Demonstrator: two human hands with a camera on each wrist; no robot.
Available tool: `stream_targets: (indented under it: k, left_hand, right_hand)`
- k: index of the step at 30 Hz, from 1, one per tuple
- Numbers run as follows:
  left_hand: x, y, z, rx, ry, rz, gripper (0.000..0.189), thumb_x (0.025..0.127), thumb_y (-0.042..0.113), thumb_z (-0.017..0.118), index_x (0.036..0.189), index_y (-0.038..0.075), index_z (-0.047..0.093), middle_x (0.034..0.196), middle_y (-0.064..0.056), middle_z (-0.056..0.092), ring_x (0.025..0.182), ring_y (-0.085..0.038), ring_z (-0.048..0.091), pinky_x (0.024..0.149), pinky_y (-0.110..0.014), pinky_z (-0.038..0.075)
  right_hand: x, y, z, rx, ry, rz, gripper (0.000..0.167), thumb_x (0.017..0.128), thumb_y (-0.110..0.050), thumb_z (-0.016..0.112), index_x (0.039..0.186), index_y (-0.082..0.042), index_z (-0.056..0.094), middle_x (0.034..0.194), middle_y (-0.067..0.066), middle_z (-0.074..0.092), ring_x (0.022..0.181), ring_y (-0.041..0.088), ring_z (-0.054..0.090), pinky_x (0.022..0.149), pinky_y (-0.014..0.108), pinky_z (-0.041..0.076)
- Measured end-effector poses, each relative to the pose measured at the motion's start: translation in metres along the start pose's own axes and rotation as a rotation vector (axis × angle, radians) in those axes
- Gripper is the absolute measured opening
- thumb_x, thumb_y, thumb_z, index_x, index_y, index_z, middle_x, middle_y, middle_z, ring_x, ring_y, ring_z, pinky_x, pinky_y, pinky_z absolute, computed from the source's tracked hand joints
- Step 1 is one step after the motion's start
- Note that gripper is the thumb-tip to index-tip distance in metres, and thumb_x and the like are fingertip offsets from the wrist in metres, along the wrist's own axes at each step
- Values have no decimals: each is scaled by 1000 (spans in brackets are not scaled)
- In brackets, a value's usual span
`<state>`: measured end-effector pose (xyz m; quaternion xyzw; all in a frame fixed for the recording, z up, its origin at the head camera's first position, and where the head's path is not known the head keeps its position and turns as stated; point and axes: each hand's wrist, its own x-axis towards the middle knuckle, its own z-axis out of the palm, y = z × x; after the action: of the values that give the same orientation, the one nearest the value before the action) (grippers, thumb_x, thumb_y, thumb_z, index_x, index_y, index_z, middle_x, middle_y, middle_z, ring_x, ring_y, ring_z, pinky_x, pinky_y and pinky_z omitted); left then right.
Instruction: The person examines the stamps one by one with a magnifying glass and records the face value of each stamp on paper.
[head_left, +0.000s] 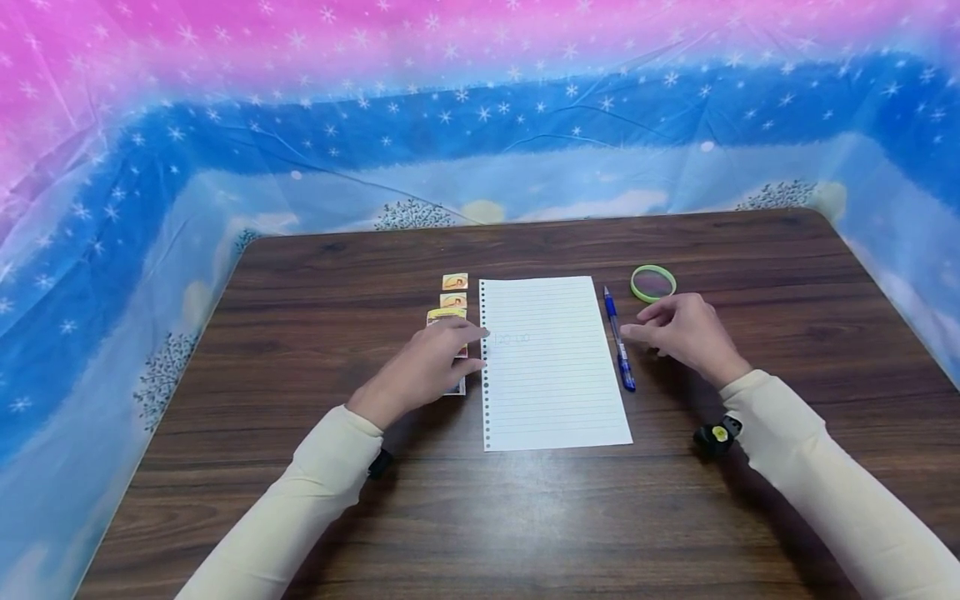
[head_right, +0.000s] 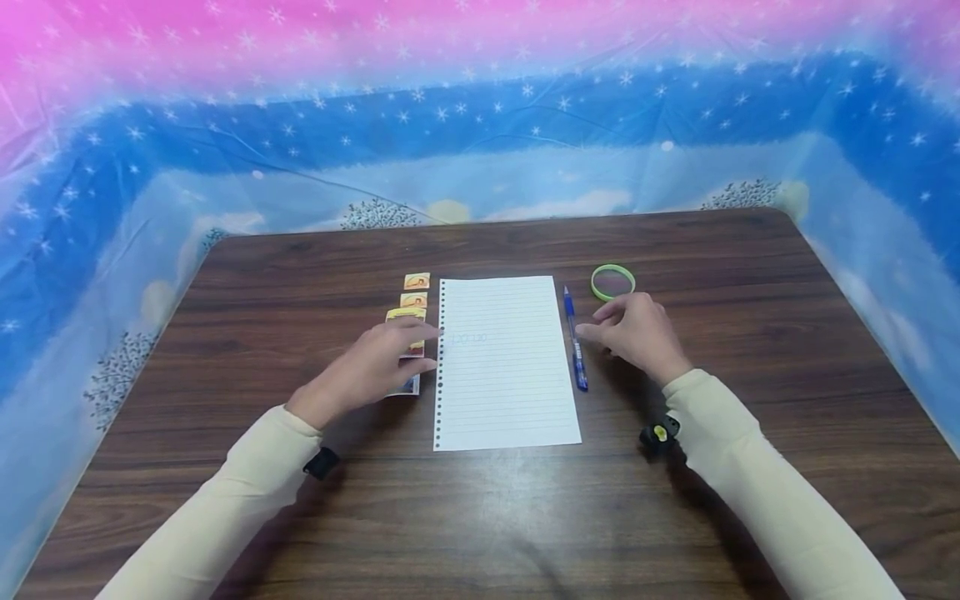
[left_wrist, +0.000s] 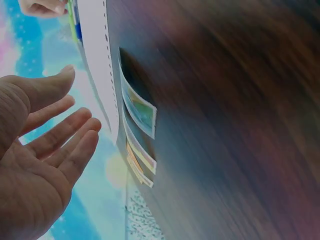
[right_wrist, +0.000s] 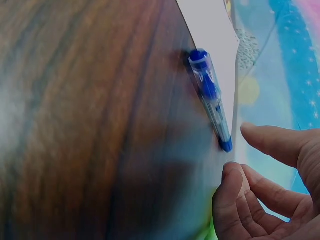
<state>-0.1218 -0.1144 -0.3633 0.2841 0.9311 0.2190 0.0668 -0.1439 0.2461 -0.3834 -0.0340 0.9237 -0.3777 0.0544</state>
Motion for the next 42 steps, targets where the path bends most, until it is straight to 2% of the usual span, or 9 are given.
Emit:
stream_targets:
  k: [5,12,19,26,32,35,42]
  left_hand:
    - [2,7,4,2,-27,33,42,99,16,68,138,1,61,134,-15,62,125,-28,57,101,-42,49]
    - [6,17,10,-8,-84,83,45,98,18,69,139,1,60,139,-15,58,132,-27,53,107,-41,45]
    - [13,30,16,34,-141,112,51,98,24,70,143,5,57,144,-14,55,136,-26,49,110,-39,42]
    - [17,39,22,37,-197,145,53,96,25,73,143,4,57,148,-15,52,139,-27,46,114,-40,38]
    - [18,42,29,66,-265,169,56,95,27,74,143,6,57,155,-15,44,147,-29,36,118,-39,31]
    - [18,42,32,69,-302,161,57,95,27,74,145,7,56,159,-13,39,150,-28,29,120,-39,27]
    - [18,42,34,79,-316,158,57,92,28,77,143,8,58,157,-13,41,148,-28,33,119,-39,29]
  right_hand:
    - [1,-1,7,-19,-27,-1,42,88,-37,80,106,0,72,85,10,70,66,20,65,59,34,51]
    - [2,-6,12,-50,-25,-6,38,87,-36,81,99,-1,73,81,8,70,62,20,65,58,35,52]
    - [2,-7,16,-66,-36,-7,37,86,-34,82,96,0,73,79,8,69,61,18,64,56,34,51]
    - [4,-8,17,-64,-55,14,36,85,-33,82,93,0,71,76,7,66,62,19,62,55,33,50]
    - [4,-8,18,-65,-50,15,32,87,-29,81,93,1,72,78,9,67,60,18,62,55,33,51]
    - [4,-8,17,-70,-48,17,30,88,-27,80,94,1,72,79,9,68,59,18,63,55,34,52]
    - [5,-8,16,-85,-55,27,26,91,-24,75,92,2,72,78,9,69,60,17,65,57,33,53]
